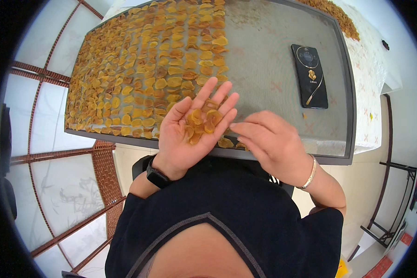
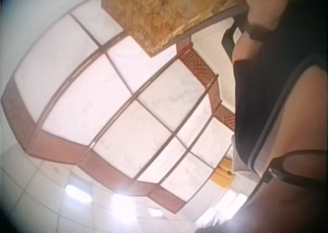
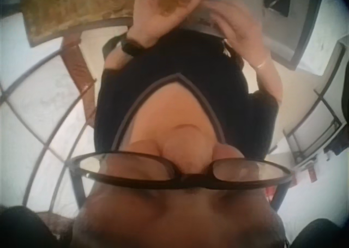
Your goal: The person arranges dried apricot slices on a metal tray by hand, picking up individual pieces and placing them in neat rows. The tray gradually fills as the person continues to organize the slices.
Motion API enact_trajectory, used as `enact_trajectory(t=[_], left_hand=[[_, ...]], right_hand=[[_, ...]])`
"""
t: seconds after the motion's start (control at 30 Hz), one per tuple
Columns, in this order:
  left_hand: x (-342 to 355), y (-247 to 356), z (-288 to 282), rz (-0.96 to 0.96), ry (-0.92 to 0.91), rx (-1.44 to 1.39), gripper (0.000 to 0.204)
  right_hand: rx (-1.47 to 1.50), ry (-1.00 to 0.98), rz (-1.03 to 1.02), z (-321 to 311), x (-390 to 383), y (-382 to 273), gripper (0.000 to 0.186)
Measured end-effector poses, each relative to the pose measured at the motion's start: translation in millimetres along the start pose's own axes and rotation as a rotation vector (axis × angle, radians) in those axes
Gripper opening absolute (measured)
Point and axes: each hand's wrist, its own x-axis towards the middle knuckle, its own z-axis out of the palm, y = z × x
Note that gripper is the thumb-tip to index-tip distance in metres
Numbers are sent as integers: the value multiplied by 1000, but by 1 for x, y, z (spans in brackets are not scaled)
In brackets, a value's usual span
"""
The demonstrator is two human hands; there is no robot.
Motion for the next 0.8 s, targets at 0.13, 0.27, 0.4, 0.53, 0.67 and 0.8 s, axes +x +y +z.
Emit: enact_trajectory(t=[0.13, 0.27, 0.4, 0.53, 0.67, 0.8], left_hand=[[-2, -3, 1, -44, -7, 63, 55], [-4, -1, 1, -101, -22, 83, 56], [-4, -3, 3, -93, 19, 125, 56], [-4, -3, 4, -94, 32, 137, 55], [-2, 1, -2, -91, 10, 66, 56], [-5, 6, -4, -2, 23, 16, 54]], right_hand=[[-94, -58, -197, 3, 22, 0, 31], [-101, -97, -210, 7, 31, 0, 31], [-83, -100, -195, 9, 35, 0, 28], [-35, -37, -195, 14, 35, 3, 24], [56, 21, -124, 12, 32, 3, 19], [120, 59, 114, 0, 18, -3, 15]])
